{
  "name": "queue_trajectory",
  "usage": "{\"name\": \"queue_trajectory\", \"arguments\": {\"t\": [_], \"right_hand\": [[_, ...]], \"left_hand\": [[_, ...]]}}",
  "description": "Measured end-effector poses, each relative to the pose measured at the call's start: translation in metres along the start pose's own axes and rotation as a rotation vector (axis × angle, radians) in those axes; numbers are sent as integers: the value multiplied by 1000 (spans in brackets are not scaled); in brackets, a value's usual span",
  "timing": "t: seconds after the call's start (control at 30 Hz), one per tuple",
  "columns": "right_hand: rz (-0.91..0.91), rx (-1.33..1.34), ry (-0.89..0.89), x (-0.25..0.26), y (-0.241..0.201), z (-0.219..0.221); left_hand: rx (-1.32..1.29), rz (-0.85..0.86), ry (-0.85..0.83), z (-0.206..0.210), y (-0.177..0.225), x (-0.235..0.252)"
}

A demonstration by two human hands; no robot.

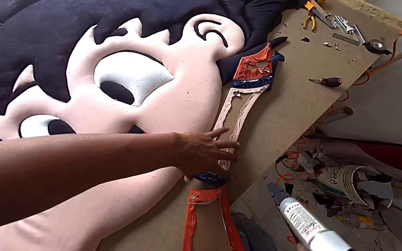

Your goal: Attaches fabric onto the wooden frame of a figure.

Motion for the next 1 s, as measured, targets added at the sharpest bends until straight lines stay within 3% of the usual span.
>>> {"name": "queue_trajectory", "arguments": {"t": [0.13, 0.2, 0.27, 0.33, 0.4, 0.5, 0.7, 1.0], "right_hand": [[80, -9, -34, 29, -33, -11], [30, -3, -22, 32, -45, -5], [-102, 14, 58, 21, -30, 6], [78, 4, -149, 31, -25, 7], [-26, -96, -66, 38, -14, 2], [-229, -372, 169, 92, -18, 2], [-7, -648, 120, 212, 7, 48], [-39, -823, 121, 243, 6, 76]], "left_hand": [[-62, 151, 62, 6, -2, 9], [-69, 169, 95, 8, -5, 11], [-61, 161, 124, 9, -6, 13], [-43, 148, 113, 9, -7, 16], [-34, 153, 116, 8, -7, 19], [-14, 182, 147, 6, -7, 21], [-3, 280, 274, 11, -14, 26], [8, 333, 387, 8, -14, 39]]}}
Point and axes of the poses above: each hand's wrist, its own x-axis towards the middle knuckle, its own z-axis out of the palm, y = z × x, the point moved 9 cm from there along x, towards the middle knuckle, and after that the axes turned 4 degrees about -z, right-handed, at the moved point
